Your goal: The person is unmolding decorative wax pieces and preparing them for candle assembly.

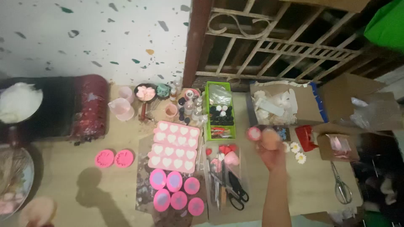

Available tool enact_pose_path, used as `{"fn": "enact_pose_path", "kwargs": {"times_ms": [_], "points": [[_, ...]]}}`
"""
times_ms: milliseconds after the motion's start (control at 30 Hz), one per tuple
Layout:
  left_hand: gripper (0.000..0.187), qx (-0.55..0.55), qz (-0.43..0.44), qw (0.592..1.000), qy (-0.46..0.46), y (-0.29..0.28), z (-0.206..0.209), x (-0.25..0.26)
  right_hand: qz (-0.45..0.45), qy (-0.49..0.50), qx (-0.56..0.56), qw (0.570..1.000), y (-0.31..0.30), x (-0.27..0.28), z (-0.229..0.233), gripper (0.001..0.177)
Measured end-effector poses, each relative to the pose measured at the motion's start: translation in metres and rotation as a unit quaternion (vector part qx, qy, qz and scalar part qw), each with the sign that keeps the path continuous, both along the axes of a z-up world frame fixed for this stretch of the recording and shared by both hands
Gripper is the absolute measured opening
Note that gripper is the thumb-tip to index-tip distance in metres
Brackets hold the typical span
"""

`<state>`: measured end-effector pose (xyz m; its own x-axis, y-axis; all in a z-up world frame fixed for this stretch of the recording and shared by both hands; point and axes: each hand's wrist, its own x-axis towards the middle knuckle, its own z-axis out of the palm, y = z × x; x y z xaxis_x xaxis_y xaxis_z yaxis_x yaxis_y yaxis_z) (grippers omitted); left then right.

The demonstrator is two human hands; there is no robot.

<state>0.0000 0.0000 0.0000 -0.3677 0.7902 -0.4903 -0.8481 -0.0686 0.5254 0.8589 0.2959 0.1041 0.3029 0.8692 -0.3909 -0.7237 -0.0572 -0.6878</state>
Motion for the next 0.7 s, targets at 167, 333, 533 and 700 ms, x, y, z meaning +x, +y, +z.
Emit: {"fn": "enact_pose_path", "kwargs": {"times_ms": [167,333,533,700], "points": [[0.058,0.006,0.028,1.000,-0.001,0.022,0.001,0.017,0.050,-0.782,0.176,0.596,-0.011,-0.136,0.077,0.073],[0.048,0.038,0.095,0.994,-0.035,0.010,0.062,0.043,0.055,-0.782,0.234,0.575,-0.034,-0.227,0.091,0.081],[0.039,0.073,0.196,0.978,0.004,-0.007,0.203,0.027,0.240,-0.823,0.103,0.505,-0.076,-0.333,-0.002,0.081],[0.035,0.046,0.229,0.964,0.130,-0.032,0.235,-0.028,0.356,-0.797,0.098,0.478,-0.111,-0.418,-0.052,0.083]]}}
